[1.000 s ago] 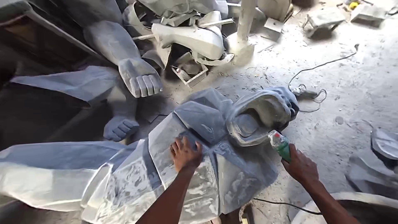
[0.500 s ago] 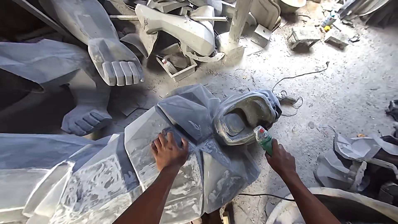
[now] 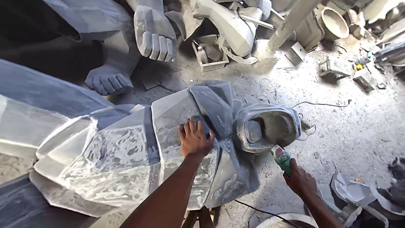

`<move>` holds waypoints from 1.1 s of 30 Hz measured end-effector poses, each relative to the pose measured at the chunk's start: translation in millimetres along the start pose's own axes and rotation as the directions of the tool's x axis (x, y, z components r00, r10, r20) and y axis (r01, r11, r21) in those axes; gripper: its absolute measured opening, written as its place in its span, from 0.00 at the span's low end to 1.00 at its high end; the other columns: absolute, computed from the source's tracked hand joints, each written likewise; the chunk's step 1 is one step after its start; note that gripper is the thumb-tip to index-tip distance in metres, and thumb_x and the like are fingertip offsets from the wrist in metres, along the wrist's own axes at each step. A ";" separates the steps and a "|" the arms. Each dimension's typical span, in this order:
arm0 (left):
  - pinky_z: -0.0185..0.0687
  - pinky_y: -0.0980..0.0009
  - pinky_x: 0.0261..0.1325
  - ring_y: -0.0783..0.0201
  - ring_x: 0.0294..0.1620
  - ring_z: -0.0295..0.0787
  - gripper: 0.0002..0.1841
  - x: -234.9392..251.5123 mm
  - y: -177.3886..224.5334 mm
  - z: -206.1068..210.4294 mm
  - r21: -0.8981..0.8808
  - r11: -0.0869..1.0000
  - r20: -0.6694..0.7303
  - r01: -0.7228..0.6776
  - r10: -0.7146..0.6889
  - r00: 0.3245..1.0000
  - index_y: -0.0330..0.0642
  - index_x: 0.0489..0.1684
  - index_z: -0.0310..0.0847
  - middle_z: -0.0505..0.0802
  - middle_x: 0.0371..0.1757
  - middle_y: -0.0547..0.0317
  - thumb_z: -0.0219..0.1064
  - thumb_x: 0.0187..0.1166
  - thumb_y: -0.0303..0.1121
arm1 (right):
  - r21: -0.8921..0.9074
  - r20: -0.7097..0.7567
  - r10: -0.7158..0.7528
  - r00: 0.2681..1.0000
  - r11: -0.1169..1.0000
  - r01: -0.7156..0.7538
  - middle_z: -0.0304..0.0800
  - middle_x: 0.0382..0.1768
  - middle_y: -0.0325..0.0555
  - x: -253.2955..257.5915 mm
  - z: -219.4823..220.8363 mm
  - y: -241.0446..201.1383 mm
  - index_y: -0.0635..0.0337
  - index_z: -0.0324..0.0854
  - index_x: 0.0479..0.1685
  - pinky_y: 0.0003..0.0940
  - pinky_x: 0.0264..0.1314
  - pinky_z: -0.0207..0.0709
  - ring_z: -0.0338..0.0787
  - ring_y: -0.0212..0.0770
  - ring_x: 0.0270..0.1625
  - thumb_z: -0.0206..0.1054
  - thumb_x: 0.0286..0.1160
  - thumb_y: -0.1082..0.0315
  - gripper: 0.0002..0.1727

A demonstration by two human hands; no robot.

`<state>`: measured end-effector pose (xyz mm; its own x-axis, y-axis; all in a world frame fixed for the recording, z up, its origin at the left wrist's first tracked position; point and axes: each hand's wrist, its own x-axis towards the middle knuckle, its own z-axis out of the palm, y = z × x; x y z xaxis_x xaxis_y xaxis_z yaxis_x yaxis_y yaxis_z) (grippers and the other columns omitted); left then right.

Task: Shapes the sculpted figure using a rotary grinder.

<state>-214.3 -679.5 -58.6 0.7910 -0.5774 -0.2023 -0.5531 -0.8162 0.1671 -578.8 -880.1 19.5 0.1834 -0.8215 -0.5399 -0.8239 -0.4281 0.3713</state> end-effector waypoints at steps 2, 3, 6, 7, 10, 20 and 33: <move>0.43 0.34 0.89 0.41 0.90 0.60 0.37 0.3 1.0 -1.7 -0.024 1.000 0.010 0.003 -0.002 1.000 0.46 0.73 0.78 0.70 0.88 0.43 0.45 0.77 0.64 | -0.040 0.038 -0.001 0.999 0.999 0.002 0.92 0.50 0.57 -3.8 -1.1 5.8 0.47 0.67 0.80 0.63 0.48 0.85 0.94 0.62 0.50 0.70 0.68 0.50 0.37; 0.42 0.33 0.89 0.41 0.91 0.60 0.38 -0.1 1.5 -3.1 -0.034 0.999 0.016 0.007 -0.006 1.000 0.46 0.73 0.78 0.70 0.88 0.43 0.44 0.77 0.64 | -0.055 0.061 -0.002 0.998 0.998 0.005 0.92 0.50 0.57 -5.5 -0.8 9.8 0.48 0.67 0.80 0.64 0.48 0.85 0.94 0.62 0.51 0.69 0.68 0.49 0.37; 0.40 0.32 0.89 0.41 0.91 0.59 0.38 1.9 0.5 -3.2 -0.065 0.998 0.021 0.014 -0.012 1.000 0.47 0.72 0.79 0.69 0.89 0.42 0.44 0.76 0.65 | -0.075 0.060 -0.043 0.997 0.996 0.047 0.93 0.47 0.57 -7.0 -4.1 13.9 0.48 0.68 0.78 0.65 0.45 0.86 0.95 0.62 0.49 0.70 0.67 0.49 0.37; 0.40 0.32 0.89 0.41 0.91 0.59 0.38 1.8 -0.2 -2.4 -0.069 0.998 0.012 0.010 -0.010 1.000 0.48 0.72 0.79 0.70 0.88 0.42 0.44 0.76 0.65 | -0.087 0.050 -0.061 0.997 0.994 0.065 0.93 0.47 0.57 -8.1 -7.8 11.2 0.48 0.68 0.78 0.65 0.45 0.85 0.95 0.62 0.49 0.70 0.67 0.48 0.36; 0.40 0.32 0.89 0.41 0.91 0.59 0.37 2.3 -0.7 -1.7 -0.089 0.996 0.013 -0.005 0.006 1.000 0.49 0.72 0.79 0.70 0.88 0.41 0.45 0.76 0.65 | -0.130 0.026 -0.097 0.995 0.986 0.100 0.92 0.49 0.57 -7.1 -23.6 -0.9 0.46 0.68 0.78 0.65 0.45 0.85 0.95 0.62 0.49 0.69 0.68 0.47 0.36; 0.38 0.32 0.89 0.43 0.92 0.57 0.36 4.4 0.4 -4.9 -0.135 0.991 0.036 0.026 -0.021 0.999 0.52 0.76 0.78 0.68 0.90 0.46 0.45 0.77 0.64 | -0.286 0.079 -0.134 0.988 0.946 0.152 0.93 0.47 0.56 22.4 -59.1 -4.2 0.48 0.69 0.77 0.63 0.46 0.85 0.95 0.62 0.49 0.69 0.68 0.49 0.35; 0.40 0.32 0.89 0.46 0.90 0.63 0.33 5.4 -1.1 -0.9 -0.233 0.972 -0.035 0.039 -0.048 0.998 0.52 0.72 0.80 0.72 0.88 0.47 0.49 0.77 0.61 | 0.174 0.460 -0.214 0.862 0.973 0.149 0.90 0.50 0.57 121.5 -116.3 -9.4 0.57 0.64 0.78 0.53 0.46 0.91 0.95 0.50 0.39 0.77 0.68 0.45 0.43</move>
<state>-209.2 -681.6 -59.1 0.8256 -0.5361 -0.1760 -0.4457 -0.8109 0.3793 -486.5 -1019.6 38.3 0.0878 -0.4434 -0.8920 -0.8680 -0.4735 0.1499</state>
